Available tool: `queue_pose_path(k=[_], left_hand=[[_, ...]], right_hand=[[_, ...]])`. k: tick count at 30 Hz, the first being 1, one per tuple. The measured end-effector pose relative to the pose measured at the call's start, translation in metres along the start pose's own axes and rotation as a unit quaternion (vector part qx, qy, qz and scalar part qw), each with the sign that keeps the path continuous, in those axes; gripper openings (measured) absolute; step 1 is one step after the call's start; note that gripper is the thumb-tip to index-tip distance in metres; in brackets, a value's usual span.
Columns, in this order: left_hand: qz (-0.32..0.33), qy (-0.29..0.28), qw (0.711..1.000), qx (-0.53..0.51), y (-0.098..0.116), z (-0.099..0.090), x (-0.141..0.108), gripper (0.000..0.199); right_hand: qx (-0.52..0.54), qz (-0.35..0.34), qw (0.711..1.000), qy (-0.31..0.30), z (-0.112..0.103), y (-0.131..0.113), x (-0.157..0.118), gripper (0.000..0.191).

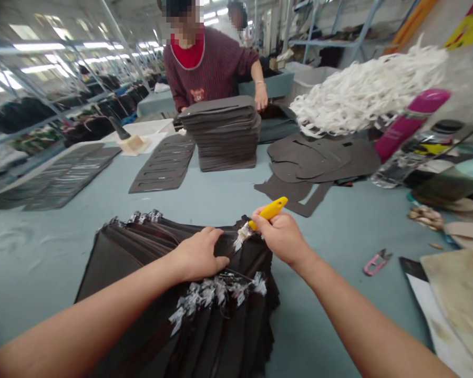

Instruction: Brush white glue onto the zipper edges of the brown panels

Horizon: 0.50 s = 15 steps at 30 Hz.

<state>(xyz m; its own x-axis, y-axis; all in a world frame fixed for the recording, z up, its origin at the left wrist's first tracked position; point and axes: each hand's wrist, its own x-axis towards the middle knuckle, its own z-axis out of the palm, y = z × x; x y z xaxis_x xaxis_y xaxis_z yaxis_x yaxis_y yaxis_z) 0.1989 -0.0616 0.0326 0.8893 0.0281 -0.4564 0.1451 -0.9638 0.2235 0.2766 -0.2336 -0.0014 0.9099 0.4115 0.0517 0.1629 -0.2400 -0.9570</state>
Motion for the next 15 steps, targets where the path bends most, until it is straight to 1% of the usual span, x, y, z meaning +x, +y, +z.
queue_pose_path(k=[2, 3, 4, 6, 8, 9, 11, 13, 15], left_hand=[[-0.001, -0.015, 1.000, 0.005, -0.002, 0.002, 0.005, 0.059], [-0.002, -0.020, 1.000, 0.005, -0.002, 0.003, 0.007, 0.056], [-0.005, -0.022, 1.000, 0.007, -0.001, 0.003, 0.009, 0.053], [-0.011, -0.020, 1.000, 0.011, -0.001, 0.003, 0.010, 0.049], [-0.014, -0.014, 1.000, 0.013, 0.000, 0.003, 0.009, 0.046], [-0.012, -0.011, 1.000, 0.013, 0.000, 0.004, 0.009, 0.045], [-0.005, 0.001, 1.000, 0.010, 0.000, 0.004, 0.008, 0.044], [0.006, 0.021, 1.000, 0.008, -0.001, 0.005, 0.007, 0.041], [0.017, 0.047, 0.999, 0.008, -0.003, 0.006, 0.006, 0.036]], right_hand=[[-0.009, -0.007, 0.999, 0.036, -0.004, -0.009, 0.000, 0.027], [-0.003, -0.009, 0.999, 0.041, -0.004, -0.012, 0.000, 0.027], [0.009, -0.009, 0.999, 0.030, -0.003, -0.015, -0.002, 0.028], [0.030, -0.002, 0.999, -0.020, 0.002, -0.015, -0.003, 0.027], [0.023, 0.006, 0.997, -0.071, 0.010, -0.010, -0.002, 0.025], [0.009, 0.007, 0.997, -0.081, 0.013, -0.006, 0.000, 0.024], [-0.031, -0.004, 0.997, -0.070, 0.016, -0.001, 0.005, 0.022], [-0.054, -0.022, 0.997, -0.042, 0.013, 0.001, 0.010, 0.021], [-0.037, -0.022, 0.999, 0.000, 0.006, -0.001, 0.012, 0.021]])
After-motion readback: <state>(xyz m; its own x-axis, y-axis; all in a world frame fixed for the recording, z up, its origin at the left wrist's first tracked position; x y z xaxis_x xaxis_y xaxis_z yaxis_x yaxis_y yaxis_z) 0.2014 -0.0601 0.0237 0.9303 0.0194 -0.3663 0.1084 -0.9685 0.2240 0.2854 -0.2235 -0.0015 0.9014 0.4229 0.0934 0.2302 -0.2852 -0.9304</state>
